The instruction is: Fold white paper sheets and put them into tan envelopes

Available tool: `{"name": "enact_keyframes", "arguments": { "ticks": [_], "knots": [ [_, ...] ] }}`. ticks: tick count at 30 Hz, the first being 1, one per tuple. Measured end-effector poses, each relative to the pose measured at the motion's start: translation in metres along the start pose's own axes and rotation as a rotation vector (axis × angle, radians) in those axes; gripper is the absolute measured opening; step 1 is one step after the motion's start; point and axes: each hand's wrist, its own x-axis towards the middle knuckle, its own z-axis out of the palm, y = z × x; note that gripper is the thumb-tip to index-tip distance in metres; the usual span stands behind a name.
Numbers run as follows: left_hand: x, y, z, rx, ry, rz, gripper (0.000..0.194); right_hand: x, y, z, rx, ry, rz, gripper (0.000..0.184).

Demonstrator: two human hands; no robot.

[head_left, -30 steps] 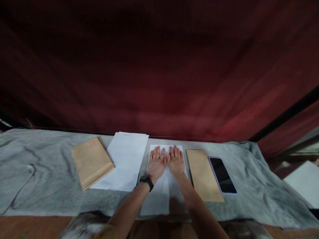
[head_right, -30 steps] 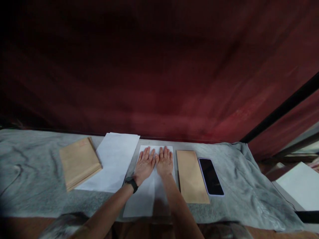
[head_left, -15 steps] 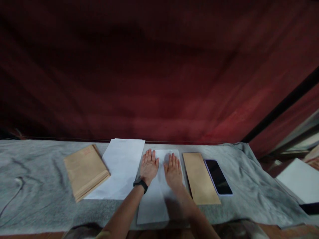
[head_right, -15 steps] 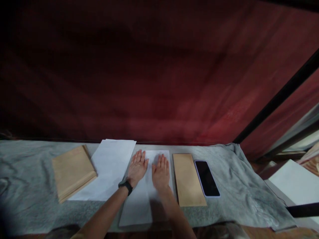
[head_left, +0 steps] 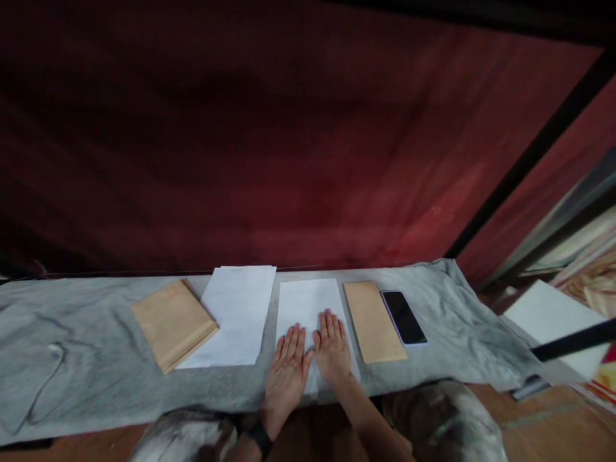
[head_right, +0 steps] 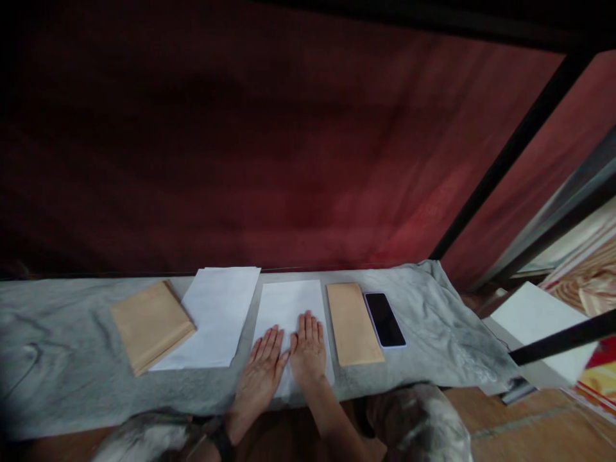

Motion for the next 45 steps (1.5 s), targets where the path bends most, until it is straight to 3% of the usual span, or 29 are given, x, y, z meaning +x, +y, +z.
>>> {"name": "enact_keyframes", "arguments": {
  "ticks": [10,16,20,23,30,37,45],
  "knots": [
    [-0.024,-0.020,-0.024,0.005,0.040,-0.035,0.057,-0.049,0.014,-0.011,-0.050,0.155,-0.030,0.058],
    [-0.043,-0.023,-0.041,0.030,0.028,0.005,0.058,-0.082,0.022,-0.030,-0.066,0.103,-0.080,0.060],
    [-0.055,-0.024,-0.052,0.049,-0.028,0.129,0.060,-0.098,0.031,-0.039,-0.073,0.067,-0.133,0.063],
    [-0.060,-0.024,-0.057,0.041,-0.059,0.192,0.057,-0.103,0.036,-0.043,-0.057,0.039,-0.162,0.065],
    [-0.058,-0.028,-0.063,-0.019,-0.113,0.184,0.052,-0.104,0.047,-0.046,-0.022,-0.023,-0.197,0.060],
    [-0.045,-0.029,-0.075,-0.219,-0.154,0.090,0.050,-0.098,0.056,-0.050,0.166,-0.020,-0.191,0.053],
    [-0.057,-0.039,-0.098,-0.705,-0.205,-0.042,0.038,-0.092,0.074,-0.078,0.533,-0.052,-0.027,0.047]
  ]
}}
